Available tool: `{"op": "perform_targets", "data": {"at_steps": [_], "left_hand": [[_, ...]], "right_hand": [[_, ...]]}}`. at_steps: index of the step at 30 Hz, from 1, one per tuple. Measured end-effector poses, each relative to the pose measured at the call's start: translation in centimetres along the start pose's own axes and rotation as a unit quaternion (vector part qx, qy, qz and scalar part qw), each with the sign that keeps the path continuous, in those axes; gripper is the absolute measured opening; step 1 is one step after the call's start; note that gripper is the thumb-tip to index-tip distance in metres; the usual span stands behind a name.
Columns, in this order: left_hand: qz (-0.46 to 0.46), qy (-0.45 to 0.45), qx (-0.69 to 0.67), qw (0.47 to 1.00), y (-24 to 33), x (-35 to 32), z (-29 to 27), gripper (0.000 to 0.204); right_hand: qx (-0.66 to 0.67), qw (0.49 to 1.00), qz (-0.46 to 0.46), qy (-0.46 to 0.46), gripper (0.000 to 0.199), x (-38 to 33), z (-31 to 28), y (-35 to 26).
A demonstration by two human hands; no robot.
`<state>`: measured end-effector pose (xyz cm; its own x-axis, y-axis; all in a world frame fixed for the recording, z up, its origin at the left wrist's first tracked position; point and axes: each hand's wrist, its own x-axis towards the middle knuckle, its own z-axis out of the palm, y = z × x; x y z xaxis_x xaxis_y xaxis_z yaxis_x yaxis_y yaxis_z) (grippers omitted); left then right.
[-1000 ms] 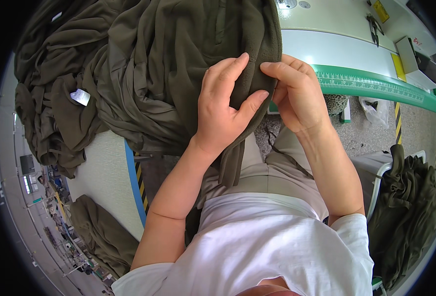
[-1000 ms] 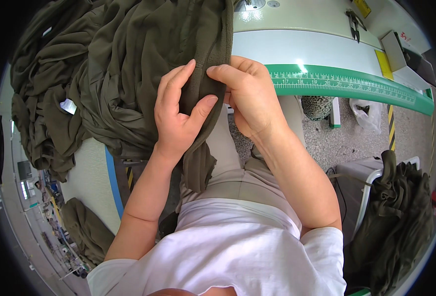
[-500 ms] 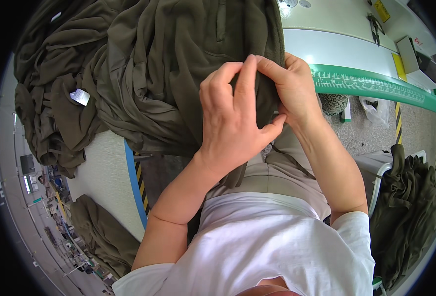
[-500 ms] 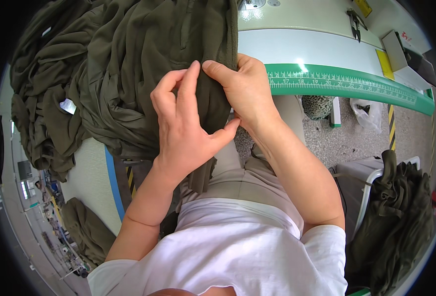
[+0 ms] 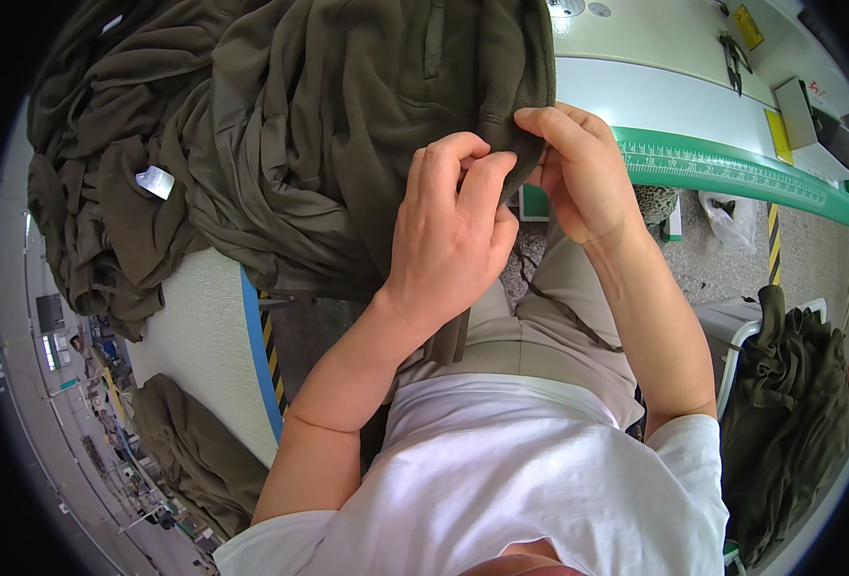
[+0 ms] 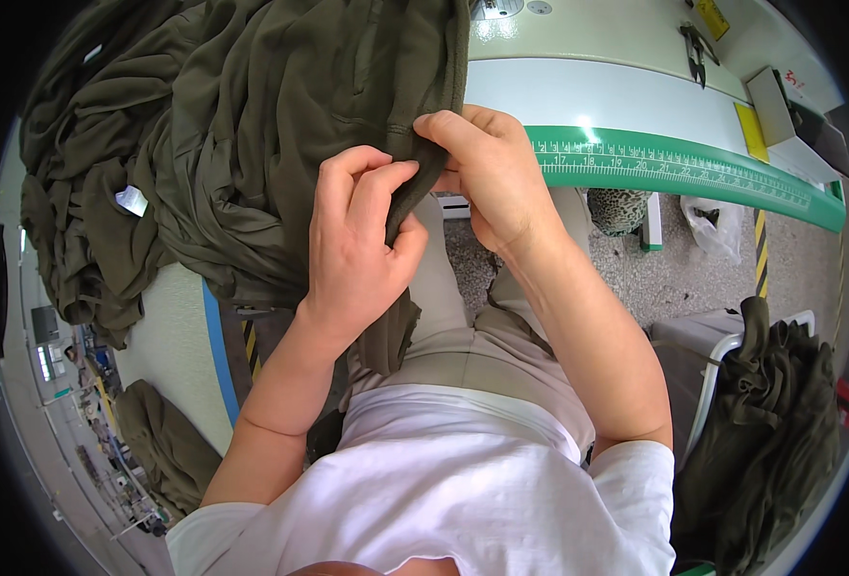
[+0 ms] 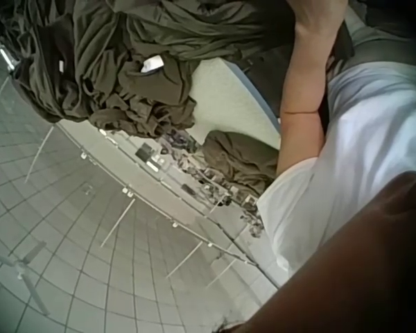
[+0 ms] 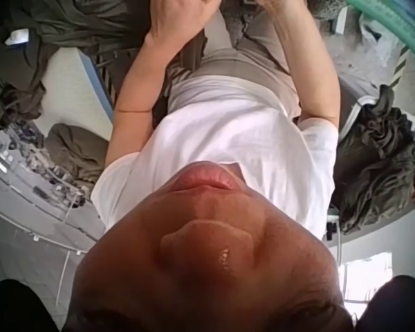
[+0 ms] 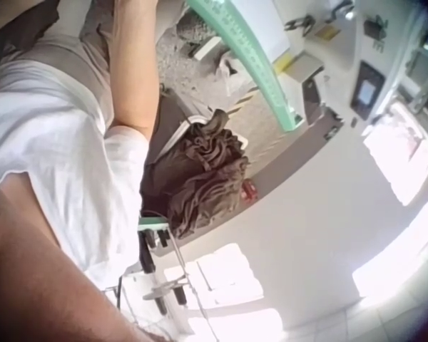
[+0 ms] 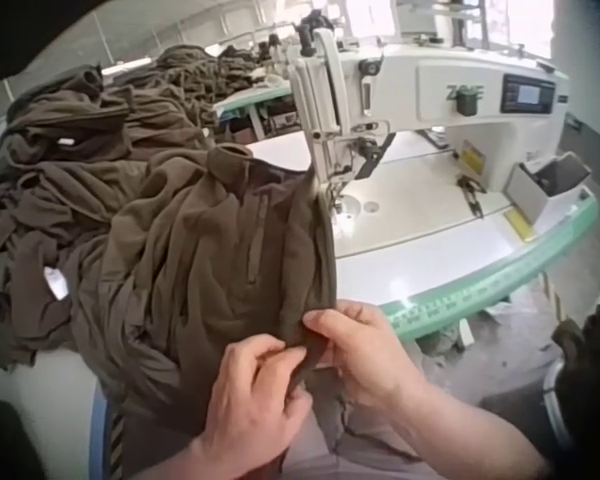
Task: Inspecting olive green fabric garments for quality, pulling loose threads, and using a sewing machine for minor adjustments.
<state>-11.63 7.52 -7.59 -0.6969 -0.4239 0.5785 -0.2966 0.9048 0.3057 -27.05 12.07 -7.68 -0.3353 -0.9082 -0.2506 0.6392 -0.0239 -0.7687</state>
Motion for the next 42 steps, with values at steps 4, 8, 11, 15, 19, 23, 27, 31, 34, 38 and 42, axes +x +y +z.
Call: {"op": "perform_targets", "data": {"at_steps": [4, 8, 11, 15, 19, 23, 27, 31, 34, 38, 42], "left_hand": [[-0.001, -0.008, -0.026, 1.0, -0.1, 0.0, 0.1, 0.045], [-0.07, 0.018, -0.204, 0.976, -0.1, 0.7, 0.1, 0.032], [-0.277, 0.024, -0.367, 0.888, -1.2, 1.8, 0.4, 0.02], [-0.315, -0.053, -0.377, 0.87, -3.0, 3.6, 0.6, 0.025], [-0.287, -0.055, -0.396, 0.871, -4.0, 4.0, 1.0, 0.023], [-0.286, -0.047, -0.472, 0.833, -4.8, 3.5, 1.7, 0.019], [-0.275, -0.008, -0.482, 0.832, -4.6, 3.3, 2.6, 0.018], [-0.309, 0.013, -0.532, 0.788, -4.1, 3.2, 3.0, 0.016], [-0.283, 0.035, -0.529, 0.799, -4.2, 3.0, 3.6, 0.016], [-0.257, 0.044, -0.467, 0.845, -4.3, 2.8, 3.4, 0.017], [-0.216, 0.061, -0.373, 0.901, -4.1, 2.7, 3.6, 0.017]], "right_hand": [[-0.053, 0.999, 0.001, 0.0, 0.015, 0.2, 0.2, 0.3], [-0.045, 0.998, -0.032, 0.001, 0.017, 0.3, 0.3, 0.8], [-0.035, 0.998, -0.05, 0.005, 0.019, 0.0, 1.0, 1.1], [-0.048, 0.997, -0.059, -0.009, 0.022, 0.2, 0.4, 1.4], [-0.069, 0.996, -0.038, -0.036, 0.021, 0.1, -0.4, 1.0], [-0.072, 0.996, -0.039, -0.035, 0.018, 0.1, -0.3, 1.2], [-0.045, 0.998, -0.05, -0.009, 0.015, 0.2, 0.3, 1.5], [-0.041, 0.998, -0.051, -0.012, 0.014, 0.0, 0.2, 1.2], [-0.044, 0.998, -0.039, -0.023, 0.014, 0.1, -0.2, 0.9], [-0.043, 0.999, -0.017, -0.029, 0.015, 0.1, -0.3, 0.7], [-0.051, 0.998, -0.023, -0.022, 0.016, 0.1, -0.1, 0.9]]}}
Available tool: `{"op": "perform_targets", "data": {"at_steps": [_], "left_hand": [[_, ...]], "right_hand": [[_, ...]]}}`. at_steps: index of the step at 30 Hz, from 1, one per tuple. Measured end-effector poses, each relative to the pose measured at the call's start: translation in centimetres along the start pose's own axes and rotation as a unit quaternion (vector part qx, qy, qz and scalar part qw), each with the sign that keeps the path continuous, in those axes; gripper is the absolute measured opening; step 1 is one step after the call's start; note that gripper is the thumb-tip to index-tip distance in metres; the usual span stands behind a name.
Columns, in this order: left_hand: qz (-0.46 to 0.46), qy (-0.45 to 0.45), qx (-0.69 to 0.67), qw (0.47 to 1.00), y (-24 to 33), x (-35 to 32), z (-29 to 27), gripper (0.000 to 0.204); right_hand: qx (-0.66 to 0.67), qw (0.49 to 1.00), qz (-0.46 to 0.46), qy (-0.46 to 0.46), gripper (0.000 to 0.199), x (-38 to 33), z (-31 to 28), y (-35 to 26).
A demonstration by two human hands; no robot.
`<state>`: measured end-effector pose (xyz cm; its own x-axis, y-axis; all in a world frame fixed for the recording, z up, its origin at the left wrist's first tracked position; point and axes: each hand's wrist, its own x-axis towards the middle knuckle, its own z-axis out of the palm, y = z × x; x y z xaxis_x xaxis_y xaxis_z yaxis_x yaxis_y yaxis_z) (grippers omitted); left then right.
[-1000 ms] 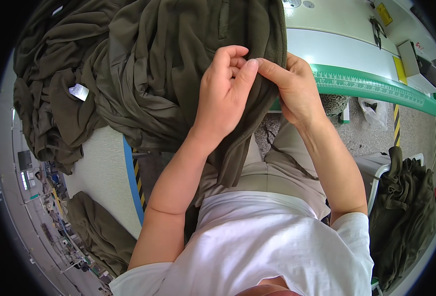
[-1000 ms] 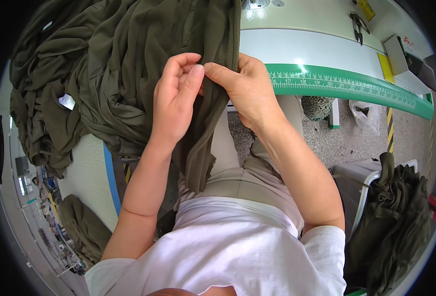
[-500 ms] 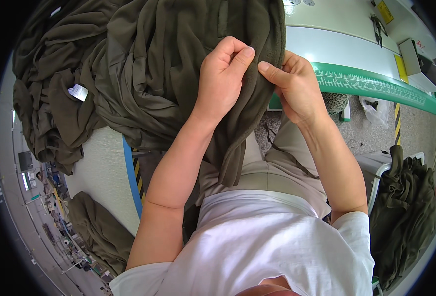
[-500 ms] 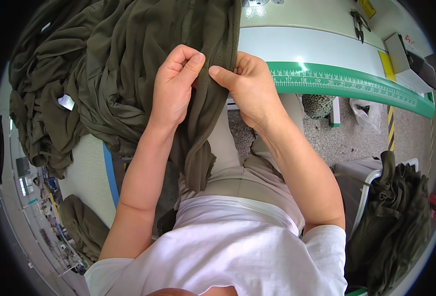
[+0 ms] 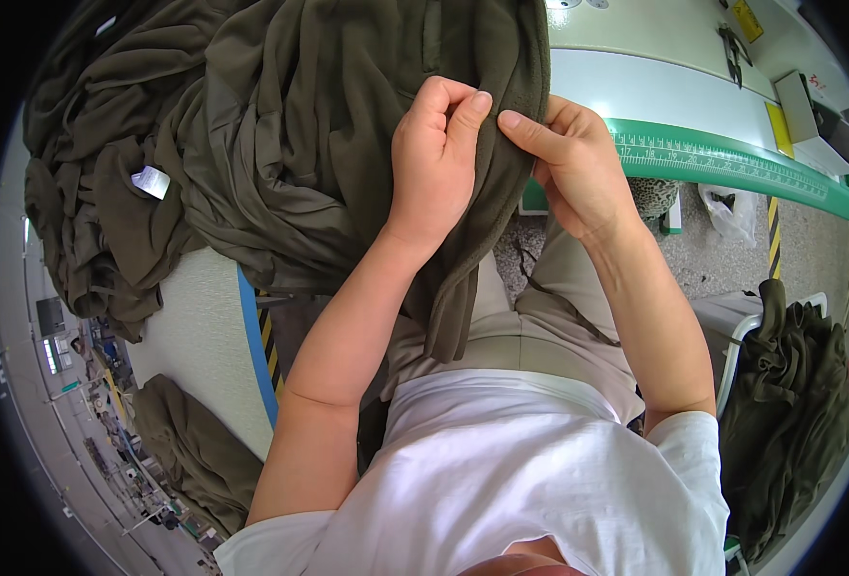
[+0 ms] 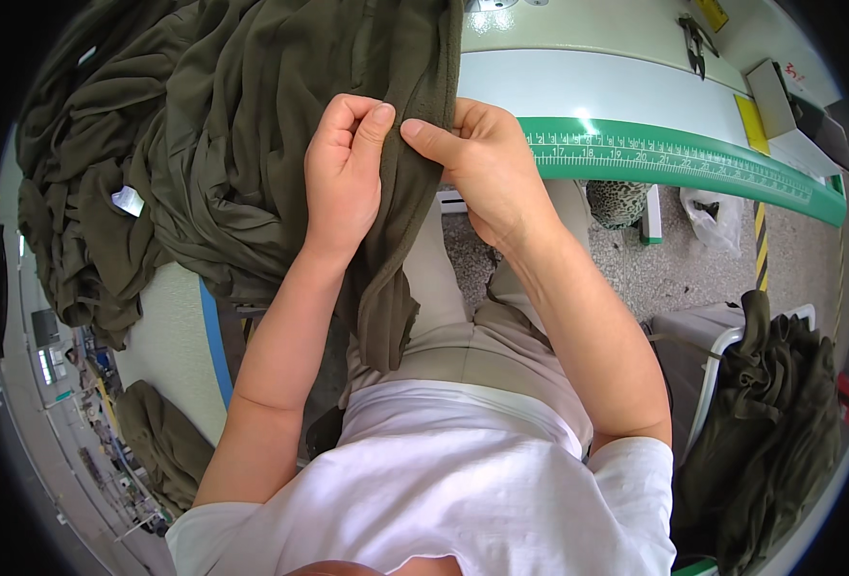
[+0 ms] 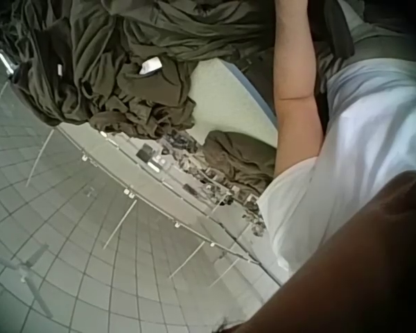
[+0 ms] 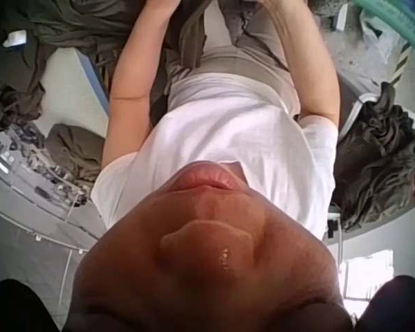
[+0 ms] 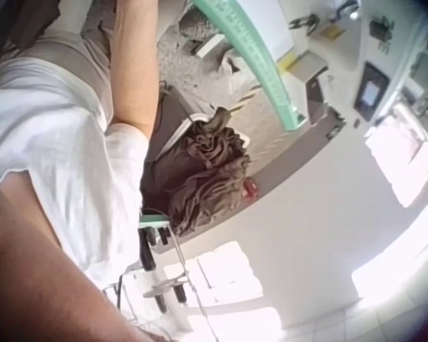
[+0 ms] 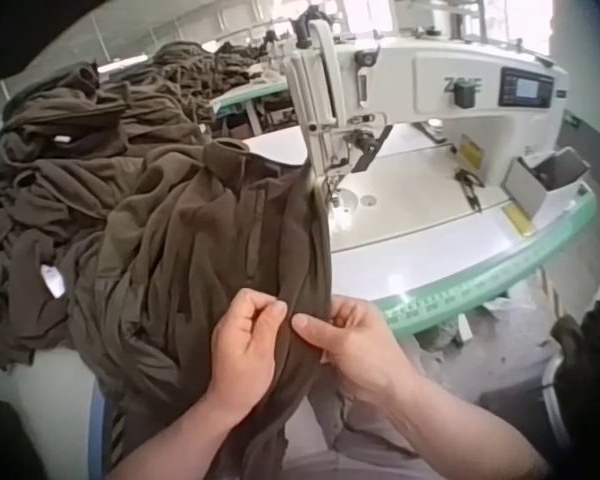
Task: Inspecting olive green fabric garments for quality, pulling loose threads, and using a sewing machine for minor adjustments.
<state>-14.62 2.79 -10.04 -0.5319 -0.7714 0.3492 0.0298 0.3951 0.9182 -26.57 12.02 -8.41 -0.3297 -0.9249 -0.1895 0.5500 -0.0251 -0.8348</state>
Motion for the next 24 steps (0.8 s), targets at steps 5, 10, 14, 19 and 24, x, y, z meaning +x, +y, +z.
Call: {"op": "perform_targets", "data": {"at_steps": [5, 10, 14, 19, 24], "left_hand": [[-0.014, -0.006, 0.047, 0.999, 0.6, -0.3, -0.4, 0.015], [0.006, -0.006, -0.015, 1.0, 0.3, -1.0, -0.5, 0.014], [-0.024, -0.017, -0.017, 0.999, 0.5, -0.8, -0.8, 0.015], [-0.008, -0.014, -0.035, 0.999, 0.8, -0.9, -0.7, 0.012], [0.042, -0.015, -0.001, 0.999, 0.3, -1.0, -1.0, 0.016]], "right_hand": [[-0.002, 1.0, -0.013, 0.015, 0.016, -0.1, 0.1, 0.1], [0.009, 1.0, -0.011, 0.01, 0.016, 0.1, 0.0, 0.3], [0.011, 1.0, -0.015, 0.021, 0.017, 0.2, 0.0, 0.7], [0.013, 1.0, -0.015, 0.017, 0.018, 0.0, 0.3, 0.6], [0.029, 1.0, -0.007, 0.001, 0.018, 0.0, -0.1, 0.4]]}}
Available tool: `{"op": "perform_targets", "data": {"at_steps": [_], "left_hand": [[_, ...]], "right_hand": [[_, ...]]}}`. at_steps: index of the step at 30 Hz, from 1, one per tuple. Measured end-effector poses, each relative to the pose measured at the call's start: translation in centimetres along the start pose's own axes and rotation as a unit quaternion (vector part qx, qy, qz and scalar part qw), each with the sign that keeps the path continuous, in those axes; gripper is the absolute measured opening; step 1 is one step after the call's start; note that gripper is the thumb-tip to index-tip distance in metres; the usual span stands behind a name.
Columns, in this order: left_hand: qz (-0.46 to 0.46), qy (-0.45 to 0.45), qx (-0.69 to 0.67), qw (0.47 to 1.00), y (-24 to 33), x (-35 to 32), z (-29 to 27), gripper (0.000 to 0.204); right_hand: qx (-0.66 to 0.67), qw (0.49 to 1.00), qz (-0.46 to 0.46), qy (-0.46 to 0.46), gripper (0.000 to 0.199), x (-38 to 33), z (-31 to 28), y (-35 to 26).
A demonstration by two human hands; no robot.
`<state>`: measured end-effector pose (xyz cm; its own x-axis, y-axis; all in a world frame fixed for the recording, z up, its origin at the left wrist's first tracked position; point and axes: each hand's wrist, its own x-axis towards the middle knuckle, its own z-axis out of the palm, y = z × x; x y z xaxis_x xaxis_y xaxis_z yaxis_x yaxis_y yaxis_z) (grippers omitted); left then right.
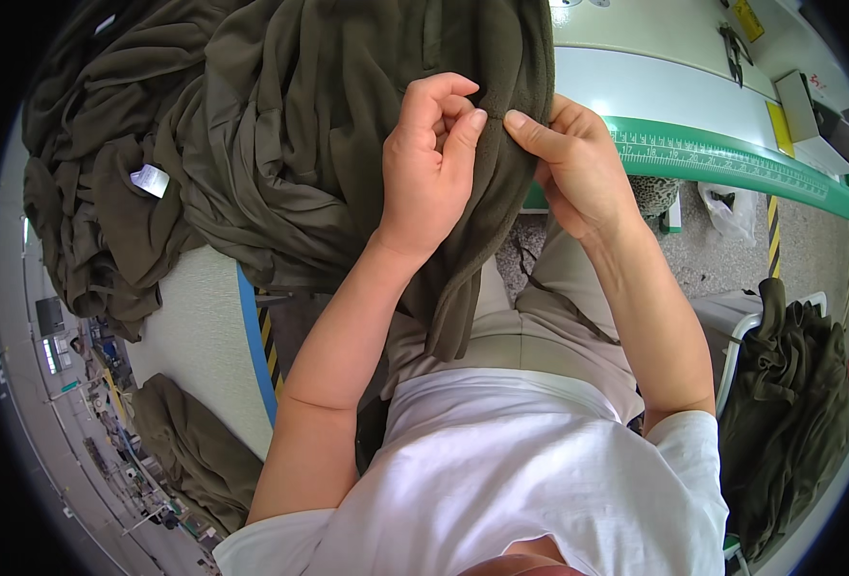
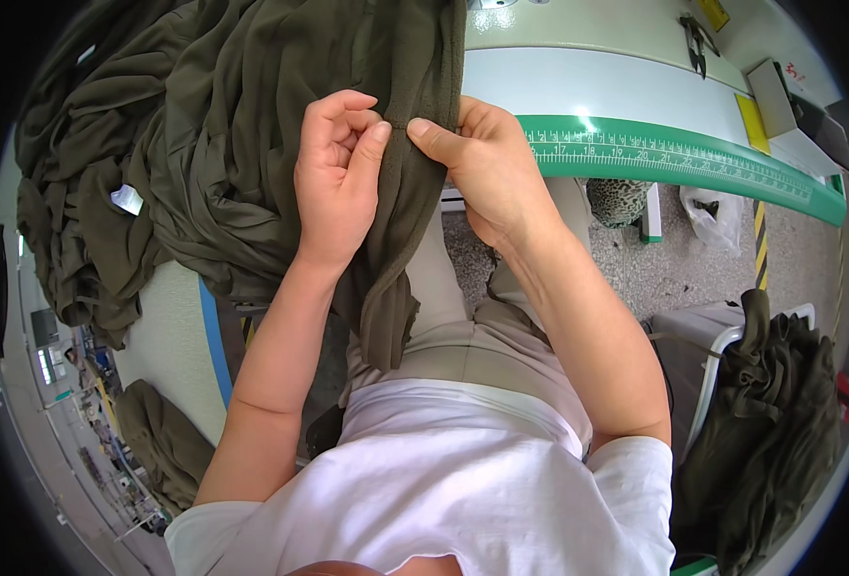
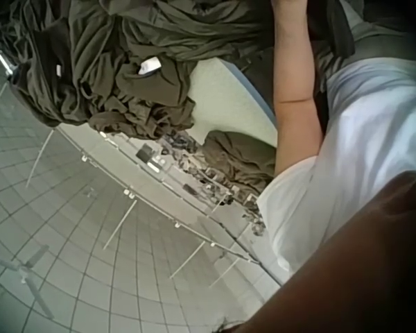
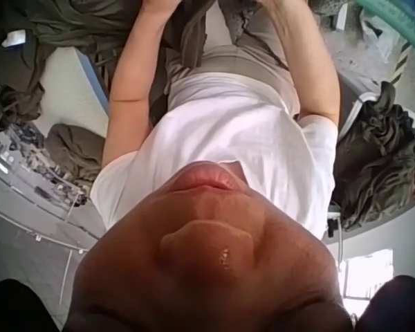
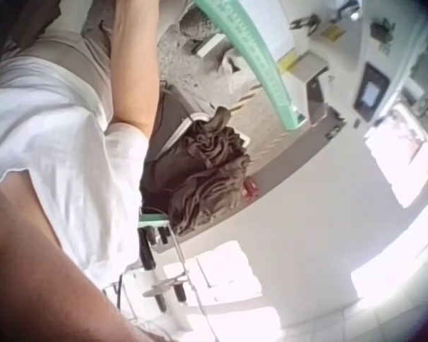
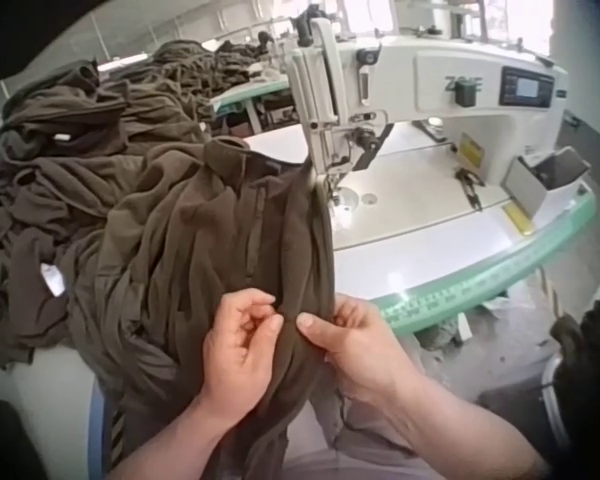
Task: Inspecting olive green fabric garments for quality, pulling loose threads, and using a sewing machine for minor adjustments.
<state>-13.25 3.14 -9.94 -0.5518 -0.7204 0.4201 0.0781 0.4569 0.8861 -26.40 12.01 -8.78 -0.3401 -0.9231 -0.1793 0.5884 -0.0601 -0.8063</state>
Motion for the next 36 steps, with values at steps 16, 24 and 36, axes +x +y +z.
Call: {"op": "perform_targets", "data": {"at_steps": [16, 24, 36], "left_hand": [[0.036, -0.015, 0.149, 0.988, 1.3, -0.4, 0.2, 0.021], [0.173, -0.038, 0.35, 0.92, 3.4, -2.6, 1.7, 0.049], [0.093, -0.05, 0.255, 0.961, 2.7, -2.4, 0.7, 0.054]], "right_hand": [[-0.021, 0.999, -0.014, 0.03, 0.02, -0.1, 0.9, 0.0], [-0.015, 1.0, -0.015, 0.022, 0.016, 0.2, 0.6, 0.1], [0.011, 1.0, 0.012, 0.017, 0.013, 0.3, -0.3, -0.2]]}}
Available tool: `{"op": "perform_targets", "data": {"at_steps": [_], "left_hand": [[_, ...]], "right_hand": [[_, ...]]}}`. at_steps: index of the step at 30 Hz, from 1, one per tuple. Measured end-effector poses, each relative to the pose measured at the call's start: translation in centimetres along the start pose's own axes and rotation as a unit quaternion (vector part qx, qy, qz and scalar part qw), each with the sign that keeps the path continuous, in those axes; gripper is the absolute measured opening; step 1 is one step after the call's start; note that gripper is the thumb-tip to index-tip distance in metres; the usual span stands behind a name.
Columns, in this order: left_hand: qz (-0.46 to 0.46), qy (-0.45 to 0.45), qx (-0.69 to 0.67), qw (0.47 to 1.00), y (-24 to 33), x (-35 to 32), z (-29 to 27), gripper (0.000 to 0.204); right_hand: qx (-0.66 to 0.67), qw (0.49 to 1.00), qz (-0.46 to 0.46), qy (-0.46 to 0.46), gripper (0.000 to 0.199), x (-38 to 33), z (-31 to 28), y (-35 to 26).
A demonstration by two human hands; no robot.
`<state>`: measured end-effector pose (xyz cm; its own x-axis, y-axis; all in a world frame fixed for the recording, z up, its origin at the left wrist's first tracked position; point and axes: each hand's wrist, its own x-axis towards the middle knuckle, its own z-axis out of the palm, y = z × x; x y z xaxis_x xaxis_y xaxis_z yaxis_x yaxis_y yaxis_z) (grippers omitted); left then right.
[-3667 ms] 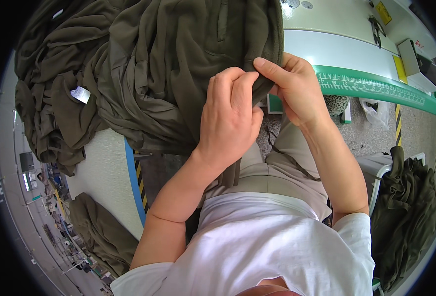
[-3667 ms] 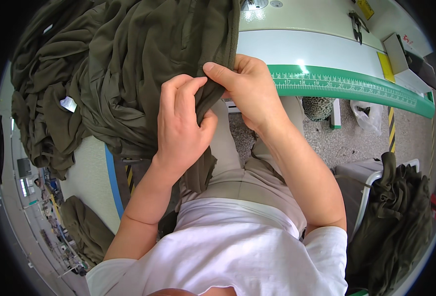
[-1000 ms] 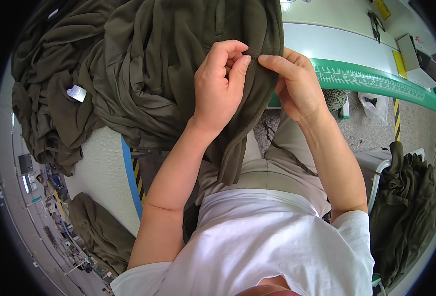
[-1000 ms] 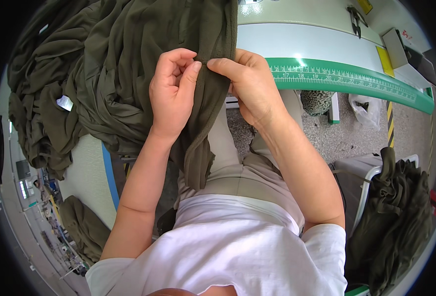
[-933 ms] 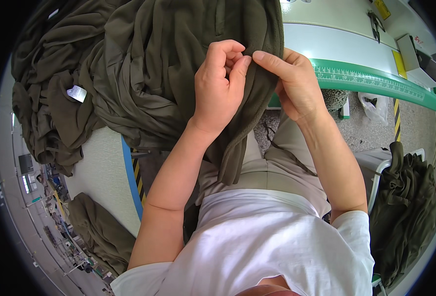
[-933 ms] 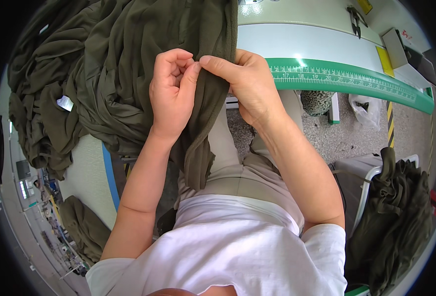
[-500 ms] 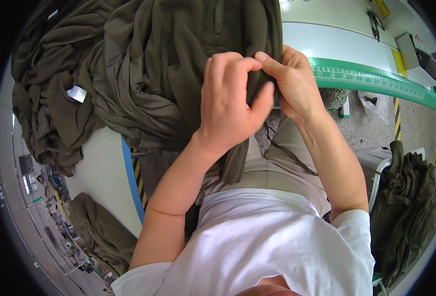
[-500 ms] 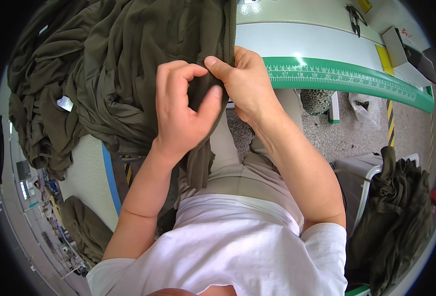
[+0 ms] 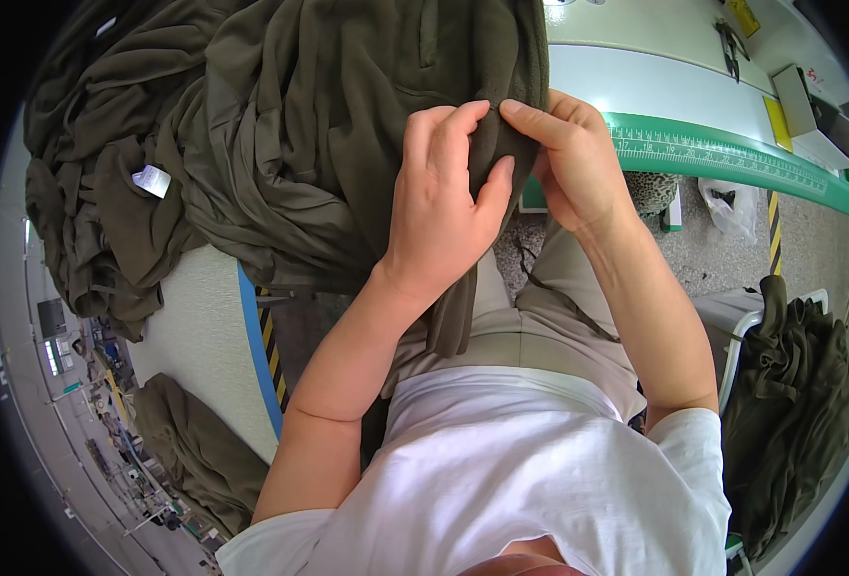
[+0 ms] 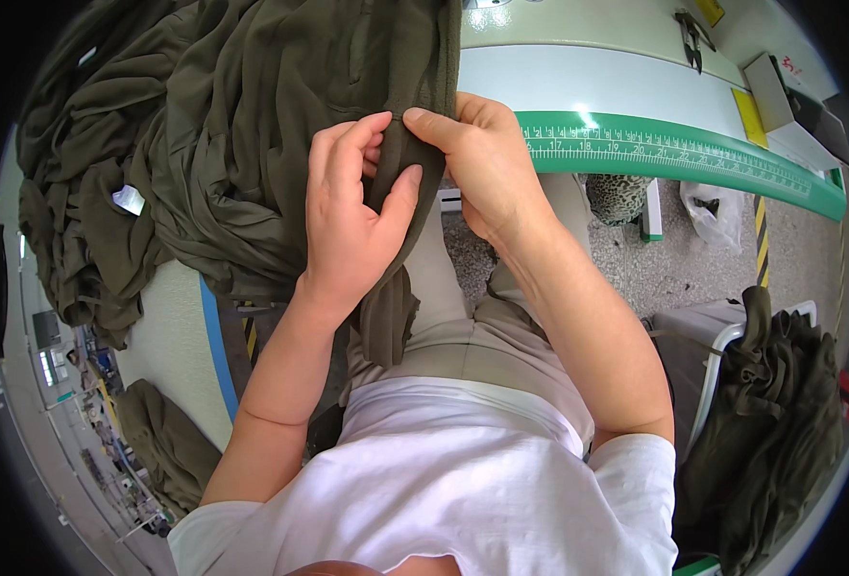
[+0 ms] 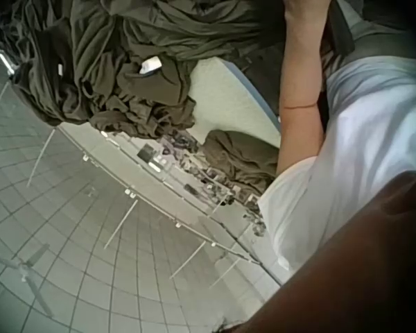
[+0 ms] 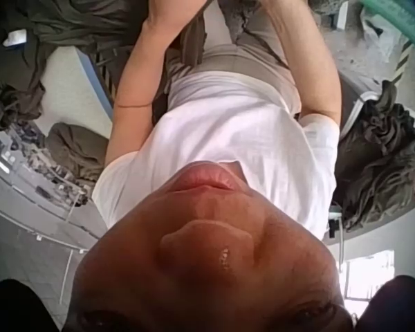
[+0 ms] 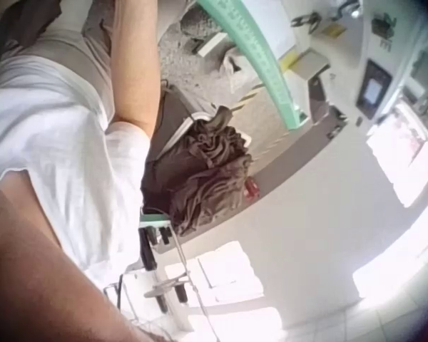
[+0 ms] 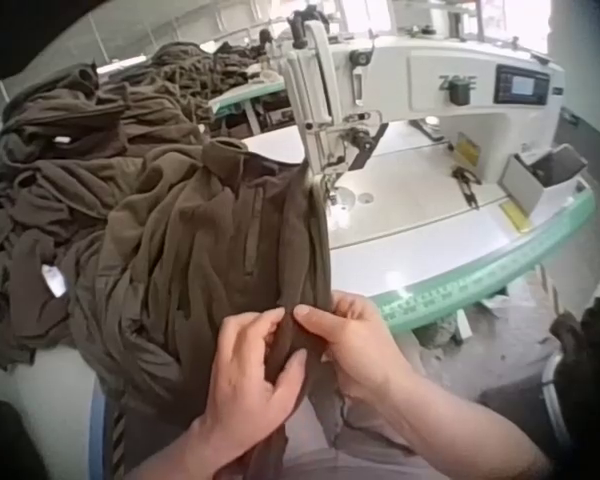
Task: Inspecting olive green fabric garments for quality, pulling loose threads, and using a sewing machine for minor adjustments.
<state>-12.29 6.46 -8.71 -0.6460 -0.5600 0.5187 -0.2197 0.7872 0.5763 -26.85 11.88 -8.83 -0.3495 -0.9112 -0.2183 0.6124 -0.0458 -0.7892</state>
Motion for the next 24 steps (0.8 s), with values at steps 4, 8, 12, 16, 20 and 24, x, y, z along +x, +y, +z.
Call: {"op": "perform_targets", "data": {"at_steps": [4, 8, 12, 16, 20, 24], "left_hand": [[0.036, 0.001, 0.053, 0.998, -0.2, -0.1, 0.0, 0.051], [0.054, 0.008, 0.032, 0.998, -0.6, -0.7, 0.2, 0.049], [0.054, 0.005, 0.009, 0.998, 0.2, -0.9, -0.1, 0.049], [0.07, 0.027, 0.025, 0.997, 0.8, -0.9, 0.7, 0.052], [0.071, 0.008, 0.08, 0.994, 0.9, -1.0, 0.9, 0.056], [0.067, -0.013, 0.102, 0.992, 1.1, -1.0, 0.6, 0.06]], "right_hand": [[-0.009, 1.0, 0.002, 0.0, 0.017, 0.0, 0.0, 0.0], [-0.062, 0.997, -0.013, 0.031, 0.022, 0.1, 0.4, 0.1], [-0.055, 0.998, -0.018, 0.028, 0.024, 0.2, 0.3, 0.3], [-0.047, 0.998, -0.019, 0.023, 0.024, 0.1, 0.4, 0.4], [-0.042, 0.998, -0.032, 0.024, 0.022, 0.1, 0.4, 0.6], [-0.025, 0.999, -0.022, 0.013, 0.021, 0.1, -0.1, 0.3]]}}
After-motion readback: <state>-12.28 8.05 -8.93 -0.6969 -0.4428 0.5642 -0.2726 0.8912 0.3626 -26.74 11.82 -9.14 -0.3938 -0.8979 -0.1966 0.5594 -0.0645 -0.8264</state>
